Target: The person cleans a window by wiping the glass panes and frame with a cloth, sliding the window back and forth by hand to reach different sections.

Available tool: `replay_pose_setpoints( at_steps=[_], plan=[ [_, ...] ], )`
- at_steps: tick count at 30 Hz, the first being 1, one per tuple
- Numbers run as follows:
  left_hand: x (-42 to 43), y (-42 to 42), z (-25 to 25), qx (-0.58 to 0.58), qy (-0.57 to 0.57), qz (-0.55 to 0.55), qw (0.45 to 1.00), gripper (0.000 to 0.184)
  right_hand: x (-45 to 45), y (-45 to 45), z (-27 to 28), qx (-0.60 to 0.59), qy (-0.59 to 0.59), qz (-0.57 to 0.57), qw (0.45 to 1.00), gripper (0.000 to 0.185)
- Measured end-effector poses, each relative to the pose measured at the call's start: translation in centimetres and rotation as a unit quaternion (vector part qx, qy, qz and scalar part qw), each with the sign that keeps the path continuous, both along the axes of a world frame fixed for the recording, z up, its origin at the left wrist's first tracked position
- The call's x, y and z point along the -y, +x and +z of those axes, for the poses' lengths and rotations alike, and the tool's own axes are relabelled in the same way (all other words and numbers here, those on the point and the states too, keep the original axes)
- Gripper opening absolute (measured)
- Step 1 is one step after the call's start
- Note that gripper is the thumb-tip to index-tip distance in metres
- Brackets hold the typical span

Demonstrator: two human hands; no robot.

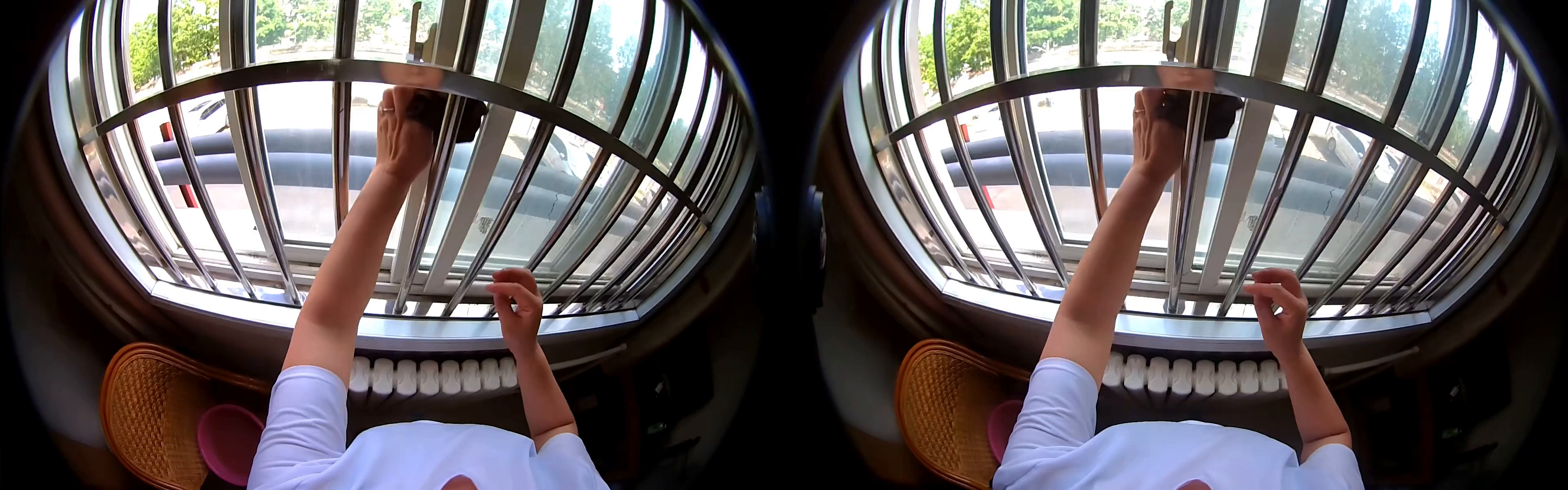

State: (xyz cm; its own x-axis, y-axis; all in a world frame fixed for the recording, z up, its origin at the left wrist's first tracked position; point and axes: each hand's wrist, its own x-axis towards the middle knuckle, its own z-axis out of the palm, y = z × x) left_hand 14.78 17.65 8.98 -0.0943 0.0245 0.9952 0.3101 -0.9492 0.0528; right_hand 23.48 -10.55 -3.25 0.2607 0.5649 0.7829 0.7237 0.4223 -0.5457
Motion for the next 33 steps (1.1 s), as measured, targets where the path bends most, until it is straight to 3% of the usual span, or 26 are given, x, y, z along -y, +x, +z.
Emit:
replay_pose_setpoints(
  at_steps=[1, 2, 3, 5, 7, 8, 9, 11, 12, 13, 14, 15, 17, 19, 21, 23, 24, 26, 27, 28, 29, 31, 32, 33],
  plan=[
    [0.4, -0.1, 2.3, 0.025, 0.003, 0.066, 0.997, 0.033, 0.0, 0.3, 0.6, 0.001, 0.007, -0.002, 1.000, 0.026],
    [0.4, -0.8, 4.6, -0.007, -0.005, -0.017, 1.000, 0.033, 0.0, 0.6, 1.1, 0.024, 0.017, -0.002, 1.000, 0.026],
    [0.4, -0.5, 5.4, 0.022, -0.024, -0.007, 0.999, 0.029, 0.0, 0.8, 1.8, 0.048, 0.027, -0.003, 0.998, 0.025],
    [0.7, 0.2, 5.7, 0.073, -0.165, -0.170, 0.969, 0.030, 0.4, 1.3, 3.4, 0.078, 0.038, -0.017, 0.996, 0.023],
    [-1.4, 0.7, 2.2, -0.064, -0.057, -0.009, 0.996, 0.033, 0.5, 1.8, 5.1, 0.106, 0.068, -0.034, 0.991, 0.023],
    [1.8, -0.3, 1.3, 0.008, -0.036, -0.040, 0.999, 0.035, 0.5, 2.0, 5.9, 0.098, 0.073, -0.037, 0.992, 0.024],
    [1.1, -0.3, -1.5, -0.014, 0.007, -0.044, 0.999, 0.035, 0.3, 2.6, 6.4, 0.110, 0.083, -0.047, 0.989, 0.023],
    [1.1, -1.5, -6.9, -0.037, -0.099, -0.148, 0.983, 0.030, -0.5, 3.9, 7.9, 0.173, 0.112, -0.074, 0.976, 0.023],
    [2.4, -2.5, -8.3, -0.063, -0.127, -0.150, 0.979, 0.032, -1.2, 3.8, 8.8, 0.171, 0.126, -0.085, 0.974, 0.024],
    [2.5, -2.9, -10.7, -0.112, -0.242, -0.134, 0.954, 0.029, -1.8, 3.7, 9.7, 0.168, 0.138, -0.098, 0.971, 0.026],
    [6.0, -4.4, -9.7, -0.084, -0.358, -0.200, 0.908, 0.019, -2.5, 4.0, 10.3, 0.190, 0.147, -0.119, 0.963, 0.031],
    [5.9, -4.3, -11.0, -0.054, -0.222, -0.152, 0.962, 0.018, -3.7, 4.6, 10.4, 0.216, 0.162, -0.154, 0.950, 0.033],
    [9.3, -5.5, -7.9, 0.102, -0.134, -0.083, 0.982, 0.028, -5.8, 4.5, 10.6, 0.223, 0.174, -0.196, 0.939, 0.041],
    [10.6, -7.5, -2.5, 0.156, -0.048, -0.031, 0.986, 0.050, -8.0, 4.5, 9.9, 0.232, 0.173, -0.213, 0.933, 0.061],
    [10.7, -8.0, 5.1, 0.241, 0.044, 0.019, 0.969, 0.056, -10.0, 4.3, 8.7, 0.145, 0.170, -0.141, 0.964, 0.068],
    [6.4, -7.5, 10.6, 0.275, 0.015, -0.042, 0.961, 0.040, -11.6, 3.6, 7.6, 0.064, 0.181, -0.076, 0.978, 0.069],
    [4.2, -7.0, 13.2, 0.268, -0.041, -0.219, 0.937, 0.029, -11.9, 3.3, 7.3, 0.027, 0.161, -0.057, 0.985, 0.068],
    [3.3, -6.1, 15.4, 0.138, 0.009, -0.179, 0.974, 0.013, -12.0, 3.4, 6.6, -0.011, 0.145, -0.036, 0.989, 0.068],
    [3.7, -5.6, 15.9, 0.020, 0.116, 0.046, 0.992, 0.013, -12.1, 3.6, 6.4, 0.015, 0.167, -0.048, 0.985, 0.065],
    [3.1, -4.1, 16.0, -0.026, -0.109, -0.169, 0.979, 0.012, -12.4, 3.7, 6.3, 0.042, 0.189, -0.060, 0.979, 0.063],
    [2.0, -3.6, 16.1, -0.064, -0.114, 0.076, 0.989, 0.013, -12.4, 3.7, 6.2, 0.040, 0.196, -0.056, 0.978, 0.063],
    [6.7, -4.6, 16.6, -0.204, -0.085, 0.214, 0.951, 0.009, -11.7, 3.6, 6.1, 0.047, 0.193, -0.031, 0.980, 0.050],
    [4.1, -4.7, 16.8, -0.228, -0.096, 0.104, 0.963, 0.013, -11.6, 3.6, 6.1, 0.046, 0.198, -0.027, 0.979, 0.050],
    [3.4, -4.6, 16.7, -0.226, -0.088, 0.128, 0.962, 0.026, -11.7, 3.4, 6.3, 0.059, 0.211, -0.035, 0.975, 0.043]
  ],
)
